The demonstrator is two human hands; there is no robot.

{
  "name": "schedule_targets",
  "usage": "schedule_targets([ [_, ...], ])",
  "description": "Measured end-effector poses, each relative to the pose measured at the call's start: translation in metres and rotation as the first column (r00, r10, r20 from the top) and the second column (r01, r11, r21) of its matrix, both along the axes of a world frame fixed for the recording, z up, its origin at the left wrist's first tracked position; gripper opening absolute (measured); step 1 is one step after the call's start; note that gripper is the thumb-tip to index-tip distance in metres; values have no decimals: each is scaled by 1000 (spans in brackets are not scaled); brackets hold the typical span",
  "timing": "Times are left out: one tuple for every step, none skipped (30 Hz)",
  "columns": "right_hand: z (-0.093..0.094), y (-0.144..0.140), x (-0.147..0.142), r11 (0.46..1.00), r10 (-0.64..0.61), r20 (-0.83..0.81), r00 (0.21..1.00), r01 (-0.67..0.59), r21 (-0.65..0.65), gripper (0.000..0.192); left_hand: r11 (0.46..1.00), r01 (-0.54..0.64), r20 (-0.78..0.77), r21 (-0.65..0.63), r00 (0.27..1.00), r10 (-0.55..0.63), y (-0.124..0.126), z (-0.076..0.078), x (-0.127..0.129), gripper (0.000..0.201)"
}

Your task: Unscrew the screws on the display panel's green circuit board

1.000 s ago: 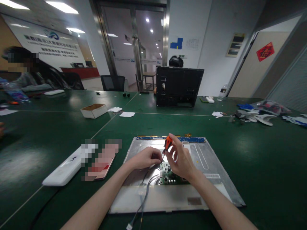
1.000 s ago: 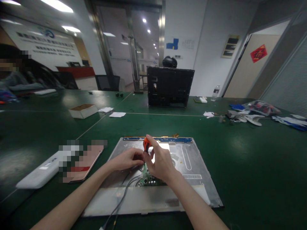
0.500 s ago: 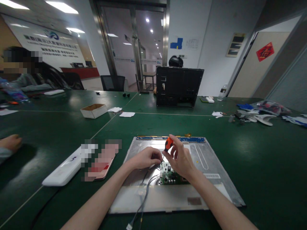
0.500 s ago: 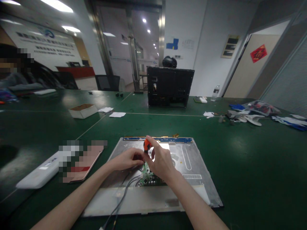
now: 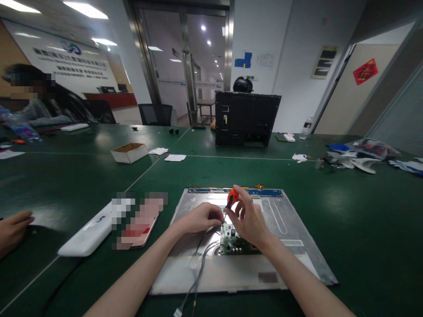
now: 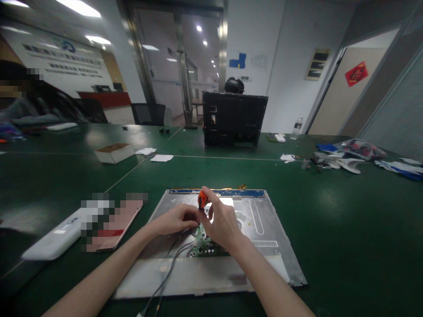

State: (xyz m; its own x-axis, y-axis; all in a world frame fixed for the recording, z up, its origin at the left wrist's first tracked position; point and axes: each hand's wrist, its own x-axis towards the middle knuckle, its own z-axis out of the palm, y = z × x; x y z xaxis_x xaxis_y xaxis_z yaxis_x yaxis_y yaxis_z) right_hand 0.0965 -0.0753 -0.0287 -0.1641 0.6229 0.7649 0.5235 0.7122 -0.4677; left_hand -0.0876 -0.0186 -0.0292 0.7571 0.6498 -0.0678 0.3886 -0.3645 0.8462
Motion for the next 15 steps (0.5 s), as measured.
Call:
schedule_targets([
  [0,0,0,1000,-8,4,1000,8,0,66,1000,-3,0,6,1000,3,0,0,0,9],
  [-1,0,0,1000,-11,7,1000,11,2,66,1000,-5,0,13,1000,5,0,0,0,9],
  [-1,0,0,1000,-10,7,1000,9,4,66,1000,-8,2,19,1000,7,0,-1,0,10],
  [-1,0,1,1000,-1,5,1000,1,3,65,1000,-8,5,21,1000,7,0,-1,0,10],
  [0,-1,1,1000,12,1,1000,-12,0,65,1000,-6,7,20,1000,6,0,-1,0,10],
  [0,-1,1,1000,27,-4,1000,-28,-6,65,1000,-4,8,15,1000,4,0,-1,0,9],
  [1,-2,1,999,44,-7,999,-45,-14,66,1000,-1,7,8,1000,1,1,-1,0,8],
  [2,-2,1,998,60,-9,998,-60,-21,67,1000,0,4,0,1000,0,1,0,0,7],
  [3,-3,1,997,72,-10,997,-72,-26,68,1000,0,0,-7,1000,0,1,0,0,7],
  [3,-3,1,997,79,-10,997,-79,-27,69,1000,-3,-3,-12,1000,3,1,0,0,7],
  [4,-3,1,997,80,-10,997,-80,-24,70,1000,-7,-5,-14,1000,7,1,1,0,7],
  [4,-3,1,997,76,-11,997,-76,-18,70,1000,-10,-6,-16,1000,10,0,1,0,7],
  [4,-3,0,998,68,-11,998,-68,-12,69,1000,-11,-5,-15,1000,11,0,1,0,7],
  [4,-2,0,998,58,-11,998,-58,-5,69,1000,-12,-2,-12,1000,12,0,1,0,7],
  [3,-2,0,999,46,-9,999,-46,-1,68,1000,-11,2,-9,1000,11,0,1,0,7],
])
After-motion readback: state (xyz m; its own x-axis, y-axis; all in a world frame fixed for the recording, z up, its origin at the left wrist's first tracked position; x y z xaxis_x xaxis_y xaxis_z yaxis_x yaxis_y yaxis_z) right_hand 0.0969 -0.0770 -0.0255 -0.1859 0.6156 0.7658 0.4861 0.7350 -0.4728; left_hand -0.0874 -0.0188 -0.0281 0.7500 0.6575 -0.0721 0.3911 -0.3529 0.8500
